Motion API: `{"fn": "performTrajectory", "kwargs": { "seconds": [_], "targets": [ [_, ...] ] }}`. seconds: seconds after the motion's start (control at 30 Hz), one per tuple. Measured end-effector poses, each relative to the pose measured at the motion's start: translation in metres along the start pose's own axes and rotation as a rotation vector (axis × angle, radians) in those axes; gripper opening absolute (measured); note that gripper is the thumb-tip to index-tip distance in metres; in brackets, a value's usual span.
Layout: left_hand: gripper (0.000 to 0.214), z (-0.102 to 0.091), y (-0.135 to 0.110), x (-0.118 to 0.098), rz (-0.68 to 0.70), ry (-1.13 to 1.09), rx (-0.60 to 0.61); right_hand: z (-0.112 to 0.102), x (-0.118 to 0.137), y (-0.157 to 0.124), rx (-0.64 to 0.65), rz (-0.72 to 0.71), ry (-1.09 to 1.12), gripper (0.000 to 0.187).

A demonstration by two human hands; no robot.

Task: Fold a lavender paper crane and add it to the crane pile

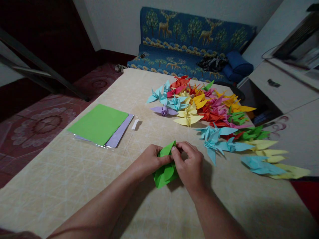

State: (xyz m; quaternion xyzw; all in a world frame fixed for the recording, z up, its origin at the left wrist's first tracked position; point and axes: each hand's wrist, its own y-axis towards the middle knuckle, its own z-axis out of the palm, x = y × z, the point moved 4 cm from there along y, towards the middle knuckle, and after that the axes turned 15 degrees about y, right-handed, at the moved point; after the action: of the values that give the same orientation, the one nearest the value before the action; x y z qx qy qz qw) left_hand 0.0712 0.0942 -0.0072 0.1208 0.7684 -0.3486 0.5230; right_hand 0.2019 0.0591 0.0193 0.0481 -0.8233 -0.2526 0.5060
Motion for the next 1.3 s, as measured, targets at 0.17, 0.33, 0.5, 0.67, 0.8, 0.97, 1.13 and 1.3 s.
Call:
{"fn": "performTrajectory", "kwargs": {
  "seconds": [0.17,0.33,0.5,0.67,0.8,0.97,1.13,1.3],
  "targets": [
    [0.038,0.000,0.000,0.000,0.003,0.007,0.019,0.000,0.006,0.000,0.021,-0.047,-0.068,0.004],
    [0.036,0.000,0.001,0.001,0.001,0.002,0.026,0.001,0.014,0.002,0.036,-0.140,-0.197,0.009],
    [0.035,0.001,0.000,-0.001,0.007,0.017,0.041,0.002,0.007,0.002,0.022,-0.096,-0.131,0.023],
    [0.035,0.000,-0.002,-0.004,-0.020,0.015,0.039,0.000,0.000,0.002,-0.001,-0.016,-0.018,0.031],
    [0.033,0.001,-0.004,-0.004,-0.052,-0.066,0.071,-0.003,0.003,0.003,-0.034,-0.007,0.084,0.028],
    [0.034,0.004,-0.006,-0.003,-0.104,-0.235,0.155,-0.005,0.000,0.002,-0.047,0.045,0.260,0.017],
    [0.035,0.006,-0.007,-0.002,-0.123,-0.325,0.186,-0.003,0.000,0.001,-0.023,0.014,0.355,0.013],
    [0.034,0.006,-0.006,-0.001,-0.114,-0.265,0.174,-0.004,0.003,0.004,-0.048,-0.003,0.333,0.012]
  ]
}}
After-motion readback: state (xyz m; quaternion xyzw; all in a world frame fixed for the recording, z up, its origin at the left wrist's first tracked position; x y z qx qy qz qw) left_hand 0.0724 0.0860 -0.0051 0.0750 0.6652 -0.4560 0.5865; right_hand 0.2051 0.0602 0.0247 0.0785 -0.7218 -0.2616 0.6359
